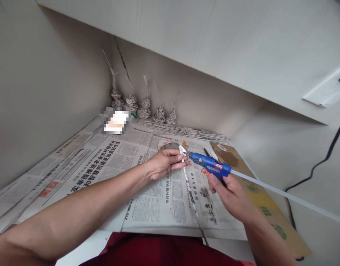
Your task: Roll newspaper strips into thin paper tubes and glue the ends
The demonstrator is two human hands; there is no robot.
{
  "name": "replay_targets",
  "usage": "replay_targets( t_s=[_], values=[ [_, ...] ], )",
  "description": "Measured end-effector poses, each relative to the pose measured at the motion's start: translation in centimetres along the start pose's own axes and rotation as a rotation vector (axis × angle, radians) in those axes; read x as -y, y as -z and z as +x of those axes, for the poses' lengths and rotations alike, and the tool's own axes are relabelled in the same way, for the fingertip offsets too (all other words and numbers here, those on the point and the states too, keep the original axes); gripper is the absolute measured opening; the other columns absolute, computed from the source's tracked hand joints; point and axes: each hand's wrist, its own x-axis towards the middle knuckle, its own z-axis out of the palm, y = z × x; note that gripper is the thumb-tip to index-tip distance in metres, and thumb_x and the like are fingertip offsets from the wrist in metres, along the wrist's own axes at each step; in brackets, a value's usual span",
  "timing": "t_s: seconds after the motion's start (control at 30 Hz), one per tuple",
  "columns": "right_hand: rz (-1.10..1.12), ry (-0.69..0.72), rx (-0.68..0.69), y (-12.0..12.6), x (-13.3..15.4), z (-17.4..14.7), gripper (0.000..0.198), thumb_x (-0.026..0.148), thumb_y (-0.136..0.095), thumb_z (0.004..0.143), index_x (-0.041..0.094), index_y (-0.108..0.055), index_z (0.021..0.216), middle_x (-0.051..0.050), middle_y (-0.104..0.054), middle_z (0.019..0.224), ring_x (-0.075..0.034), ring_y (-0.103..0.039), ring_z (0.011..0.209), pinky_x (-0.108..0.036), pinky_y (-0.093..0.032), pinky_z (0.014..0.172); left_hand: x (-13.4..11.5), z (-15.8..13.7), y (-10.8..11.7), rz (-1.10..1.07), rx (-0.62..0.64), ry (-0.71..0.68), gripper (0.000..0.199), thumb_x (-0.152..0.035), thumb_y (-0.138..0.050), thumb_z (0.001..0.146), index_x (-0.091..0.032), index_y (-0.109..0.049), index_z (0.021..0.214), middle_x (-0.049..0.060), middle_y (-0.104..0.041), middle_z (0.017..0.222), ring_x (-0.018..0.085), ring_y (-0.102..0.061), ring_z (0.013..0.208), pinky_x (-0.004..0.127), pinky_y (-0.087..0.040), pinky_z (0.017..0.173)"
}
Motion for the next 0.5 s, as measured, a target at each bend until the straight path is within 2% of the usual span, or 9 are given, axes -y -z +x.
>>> replay_targets(
  t_s=[0.13,0.3,0.5],
  values=[
    [-0.023,-0.008,-0.008,-0.41,-0.33,0.04,0.031,0.044,-0.045,0.091,0.019,-0.061,0.087,-0.001,-0.055,0.068,-0.016,-0.052,0.064,-0.027,-0.044,0.061,0.04,-0.01,0.13,-0.017,0.010,-0.001,0.016,-0.003,-0.058,0.083,-0.009,-0.072,0.088,0.009,-0.071,0.087,0.015,-0.069,0.085,0.027,-0.053,0.088],
    [-0.001,0.002,-0.016,-0.86,-0.53,0.14,0.030,0.045,-0.043,0.092,0.020,-0.060,0.096,-0.002,-0.057,0.074,-0.017,-0.052,0.068,-0.029,-0.046,0.065,0.23,0.17,0.42,-0.010,0.022,-0.004,0.014,-0.006,-0.062,0.081,-0.009,-0.072,0.090,0.009,-0.071,0.088,0.015,-0.069,0.085,0.029,-0.052,0.091],
    [-0.035,-0.002,-0.002,-0.88,-0.66,0.23,0.029,0.044,-0.043,0.092,0.019,-0.059,0.090,-0.002,-0.059,0.075,-0.017,-0.054,0.069,-0.029,-0.046,0.065,0.28,0.20,0.51,0.015,0.026,-0.011,0.017,-0.004,-0.061,0.081,-0.008,-0.072,0.093,0.011,-0.071,0.092,0.016,-0.068,0.090,0.028,-0.051,0.092]
  ],
)
